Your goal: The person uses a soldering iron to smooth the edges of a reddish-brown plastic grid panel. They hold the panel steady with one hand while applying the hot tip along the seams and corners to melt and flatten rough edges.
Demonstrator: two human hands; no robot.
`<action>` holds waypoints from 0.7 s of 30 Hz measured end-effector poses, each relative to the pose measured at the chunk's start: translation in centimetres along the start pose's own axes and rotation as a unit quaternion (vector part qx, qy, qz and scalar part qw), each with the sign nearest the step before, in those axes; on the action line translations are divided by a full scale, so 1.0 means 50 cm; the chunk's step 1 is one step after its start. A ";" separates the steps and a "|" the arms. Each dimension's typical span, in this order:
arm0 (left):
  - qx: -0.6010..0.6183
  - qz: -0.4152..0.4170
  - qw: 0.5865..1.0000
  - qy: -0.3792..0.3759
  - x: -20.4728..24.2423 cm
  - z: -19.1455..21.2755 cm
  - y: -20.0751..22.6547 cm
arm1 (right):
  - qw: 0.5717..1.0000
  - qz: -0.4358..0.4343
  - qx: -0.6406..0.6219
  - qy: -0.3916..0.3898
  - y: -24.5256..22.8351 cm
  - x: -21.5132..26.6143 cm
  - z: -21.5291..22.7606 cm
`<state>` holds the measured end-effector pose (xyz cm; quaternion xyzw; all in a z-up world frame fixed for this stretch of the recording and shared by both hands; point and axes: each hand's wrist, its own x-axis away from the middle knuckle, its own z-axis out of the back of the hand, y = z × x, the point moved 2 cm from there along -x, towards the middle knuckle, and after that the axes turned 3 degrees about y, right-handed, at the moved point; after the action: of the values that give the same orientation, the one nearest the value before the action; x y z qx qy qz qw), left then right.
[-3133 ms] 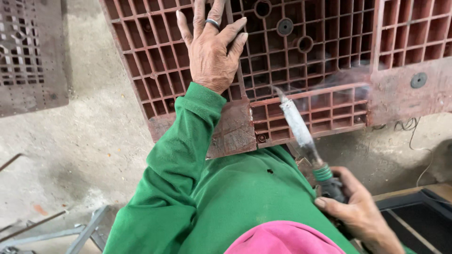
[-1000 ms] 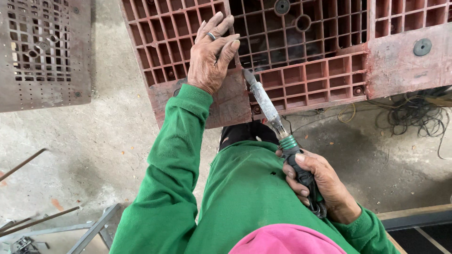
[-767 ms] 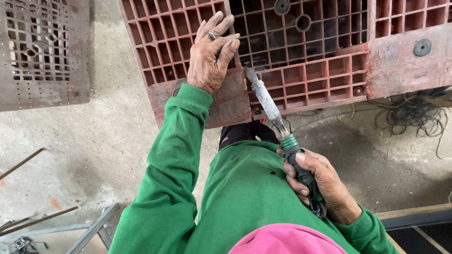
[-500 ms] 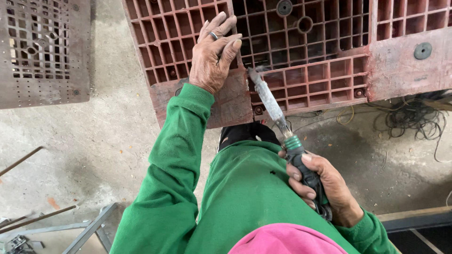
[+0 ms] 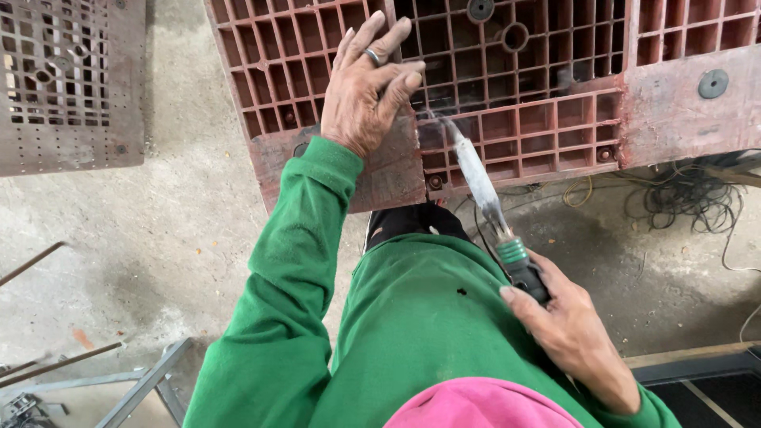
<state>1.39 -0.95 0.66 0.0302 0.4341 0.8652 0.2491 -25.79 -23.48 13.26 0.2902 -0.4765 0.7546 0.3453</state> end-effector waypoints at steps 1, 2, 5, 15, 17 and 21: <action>-0.017 -0.009 1.000 -0.012 -0.001 -0.002 0.004 | 0.999 0.027 0.038 0.014 -0.007 0.007 0.005; -0.032 -0.018 0.999 -0.026 0.000 -0.004 0.008 | 0.995 0.052 0.077 0.028 -0.016 0.015 0.010; -0.050 -0.033 0.997 -0.055 -0.001 -0.009 0.011 | 0.980 0.168 0.094 0.050 -0.050 0.029 0.010; -0.079 -0.107 0.987 -0.085 -0.044 -0.049 0.019 | 0.967 0.145 0.200 0.070 -0.120 0.031 -0.017; -0.059 -0.078 0.988 -0.117 -0.046 -0.050 0.018 | 0.964 0.140 0.212 0.072 -0.125 0.034 -0.020; -0.058 -0.073 0.987 -0.131 -0.052 -0.043 0.023 | 0.962 0.159 0.207 0.076 -0.133 0.035 -0.023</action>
<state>2.61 -4.32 0.63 0.0972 0.3475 0.8572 0.3676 -21.63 -19.94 17.62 0.2173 -0.3223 0.9018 0.1887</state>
